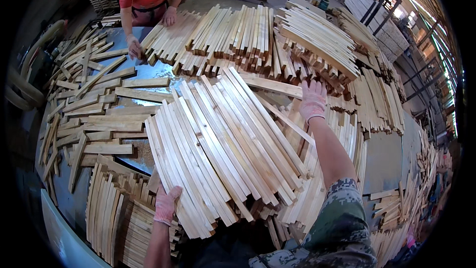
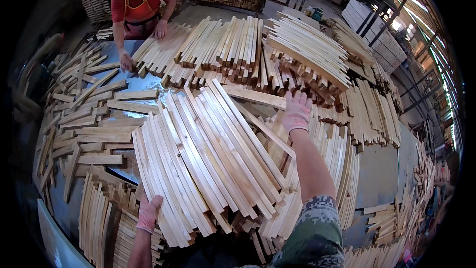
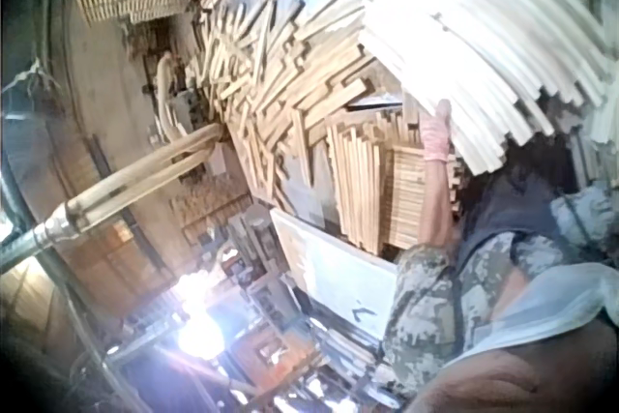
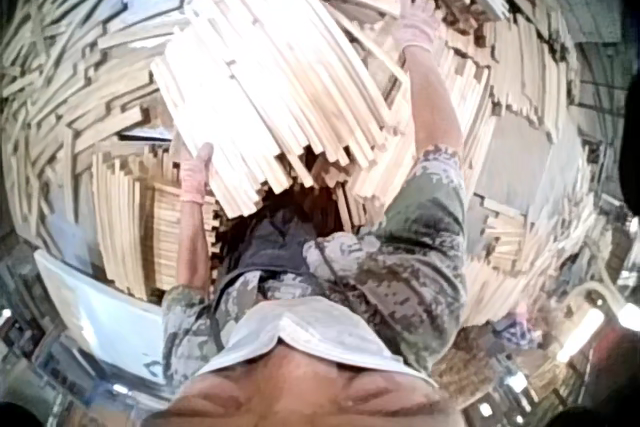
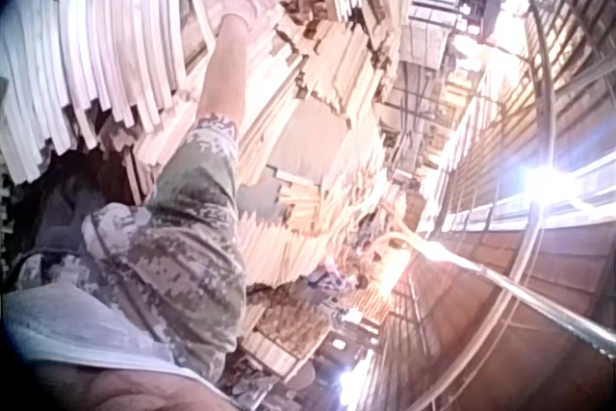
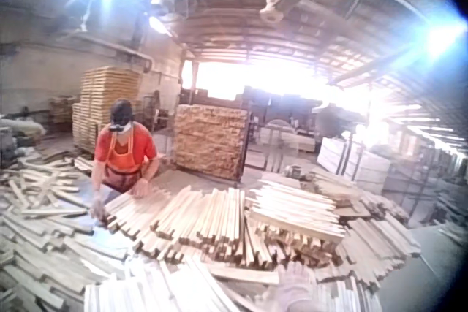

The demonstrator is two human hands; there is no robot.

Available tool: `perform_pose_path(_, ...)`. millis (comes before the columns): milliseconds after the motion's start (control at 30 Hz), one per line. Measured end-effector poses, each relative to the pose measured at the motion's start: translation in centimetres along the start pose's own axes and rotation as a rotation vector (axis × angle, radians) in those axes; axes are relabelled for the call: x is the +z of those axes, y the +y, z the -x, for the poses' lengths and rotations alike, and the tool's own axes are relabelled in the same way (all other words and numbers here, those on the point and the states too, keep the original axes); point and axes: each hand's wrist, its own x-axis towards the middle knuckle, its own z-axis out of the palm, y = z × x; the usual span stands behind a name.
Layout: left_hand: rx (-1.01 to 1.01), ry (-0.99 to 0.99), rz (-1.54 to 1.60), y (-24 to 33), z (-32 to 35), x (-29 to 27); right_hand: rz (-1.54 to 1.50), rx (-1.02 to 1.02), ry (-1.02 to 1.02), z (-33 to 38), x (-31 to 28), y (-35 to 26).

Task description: The person repeatedly picks up bundles of wooden slats from a table and places them onto a conveyor belt. The person wears pink gloves and a camouflage shirt while working in a factory setting. The slats are moved from a pile on a table to a moving belt for further processing.

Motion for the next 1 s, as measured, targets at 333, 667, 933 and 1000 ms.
perform_pose_path(333,0.020,-0.012,0.074,0.2,0.4,0.4,-0.035,-0.034,-0.302,-0.9,-2.9,0.0)
perform_pose_path(667,-0.008,-0.028,0.043,-0.1,0.2,0.2,-0.420,-0.001,-0.509,5.3,-9.7,4.0)
perform_pose_path(933,0.051,-0.061,0.102,-1.0,-0.6,0.1,-0.573,-0.047,-0.735,11.0,-11.3,0.7)
perform_pose_path(1000,0.068,-0.070,0.129,-1.0,-0.6,-0.1,-0.639,-0.041,-0.846,10.3,-12.2,0.3)
